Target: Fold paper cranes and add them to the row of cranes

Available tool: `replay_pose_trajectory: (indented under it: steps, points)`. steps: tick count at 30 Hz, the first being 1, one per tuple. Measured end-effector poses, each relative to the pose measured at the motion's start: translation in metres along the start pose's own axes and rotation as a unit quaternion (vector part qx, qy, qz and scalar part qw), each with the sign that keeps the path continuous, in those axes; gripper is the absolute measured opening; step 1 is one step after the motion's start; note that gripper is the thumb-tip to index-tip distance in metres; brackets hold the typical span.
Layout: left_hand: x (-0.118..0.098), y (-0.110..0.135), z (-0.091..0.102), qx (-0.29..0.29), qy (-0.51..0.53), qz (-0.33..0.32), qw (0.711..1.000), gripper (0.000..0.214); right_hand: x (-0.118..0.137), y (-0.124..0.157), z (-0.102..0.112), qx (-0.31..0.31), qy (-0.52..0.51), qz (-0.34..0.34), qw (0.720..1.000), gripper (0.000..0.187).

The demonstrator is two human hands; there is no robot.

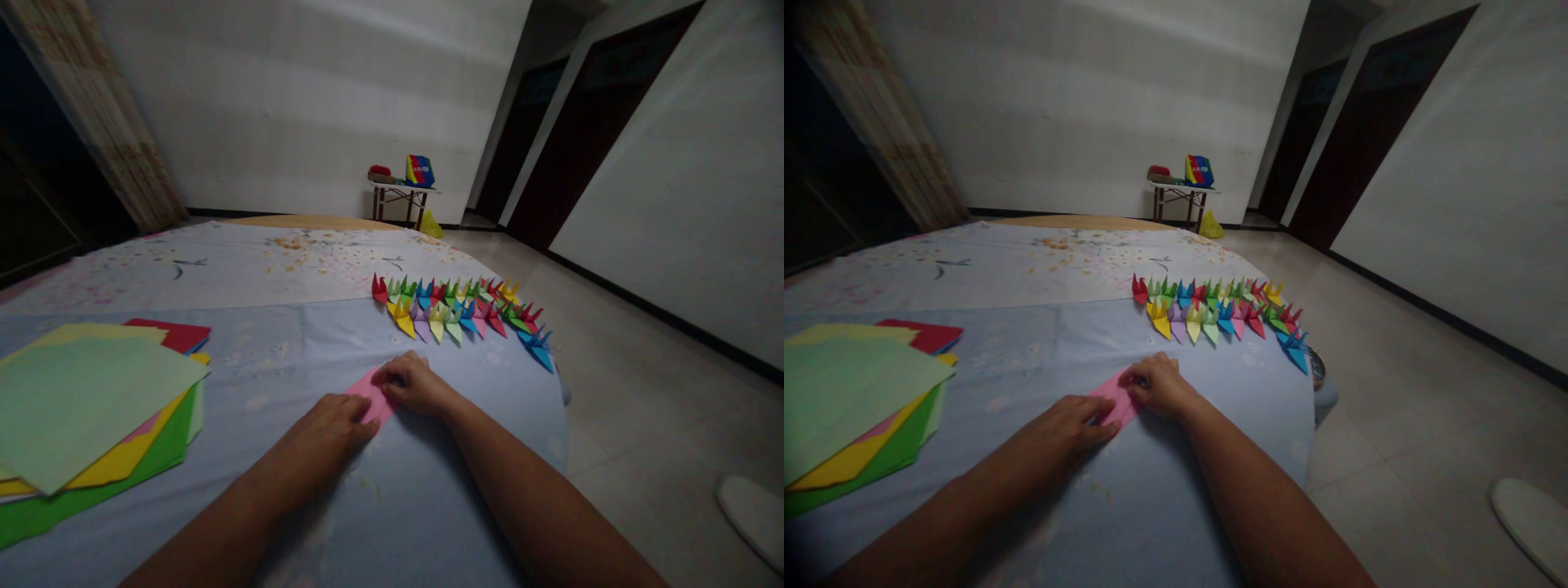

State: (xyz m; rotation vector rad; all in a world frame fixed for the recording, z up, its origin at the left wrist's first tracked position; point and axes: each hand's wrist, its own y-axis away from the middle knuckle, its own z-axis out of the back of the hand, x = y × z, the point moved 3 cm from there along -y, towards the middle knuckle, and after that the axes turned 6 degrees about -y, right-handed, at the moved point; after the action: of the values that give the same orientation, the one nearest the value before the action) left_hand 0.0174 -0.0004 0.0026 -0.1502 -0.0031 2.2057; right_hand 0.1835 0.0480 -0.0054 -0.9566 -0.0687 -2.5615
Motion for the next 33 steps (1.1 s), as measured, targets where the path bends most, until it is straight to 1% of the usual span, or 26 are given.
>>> replay_pose_trajectory:
  steps: [3,7,13,17,20,23,26,27,31,33]
  points:
    - [-0.001,-0.001,0.001,0.005,-0.025,-0.002,1.0,0.029,-0.001,0.0,0.0,-0.001,0.002,-0.01,1.0,0.026]
    - [-0.003,-0.002,0.003,-0.009,-0.045,-0.016,0.999,0.029,-0.003,-0.001,0.002,0.001,0.001,-0.03,1.0,0.027]
    - [-0.005,-0.001,0.009,-0.011,-0.047,-0.036,0.998,0.029,-0.008,-0.002,0.008,-0.005,0.019,-0.068,0.998,0.024]
    - [-0.006,0.0,0.011,0.002,-0.035,-0.037,0.999,0.028,-0.012,-0.003,0.009,-0.005,0.022,-0.058,0.998,0.024]
    - [-0.006,-0.001,0.012,0.002,-0.036,-0.023,0.999,0.028,-0.015,-0.002,0.01,-0.015,-0.011,-0.057,0.998,0.024]
    - [-0.006,-0.001,0.011,0.006,-0.033,-0.021,0.999,0.026,-0.015,0.0,0.01,-0.034,-0.038,-0.06,0.997,0.034]
    - [-0.007,-0.002,0.012,0.006,-0.025,-0.024,0.999,0.024,-0.012,0.0,0.006,-0.034,0.003,-0.055,0.998,0.046]
    - [-0.007,-0.002,0.012,0.004,-0.024,-0.022,0.999,0.025,-0.012,-0.001,0.004,-0.031,0.02,-0.056,0.998,0.047]
    - [-0.006,-0.001,0.013,0.004,-0.015,-0.02,1.0,0.026,-0.015,-0.004,0.002,-0.032,0.048,-0.074,0.996,0.034]
    - [-0.004,0.0,0.013,0.0,-0.001,-0.021,1.0,0.025,-0.016,-0.005,0.002,-0.034,0.055,-0.069,0.996,0.032]
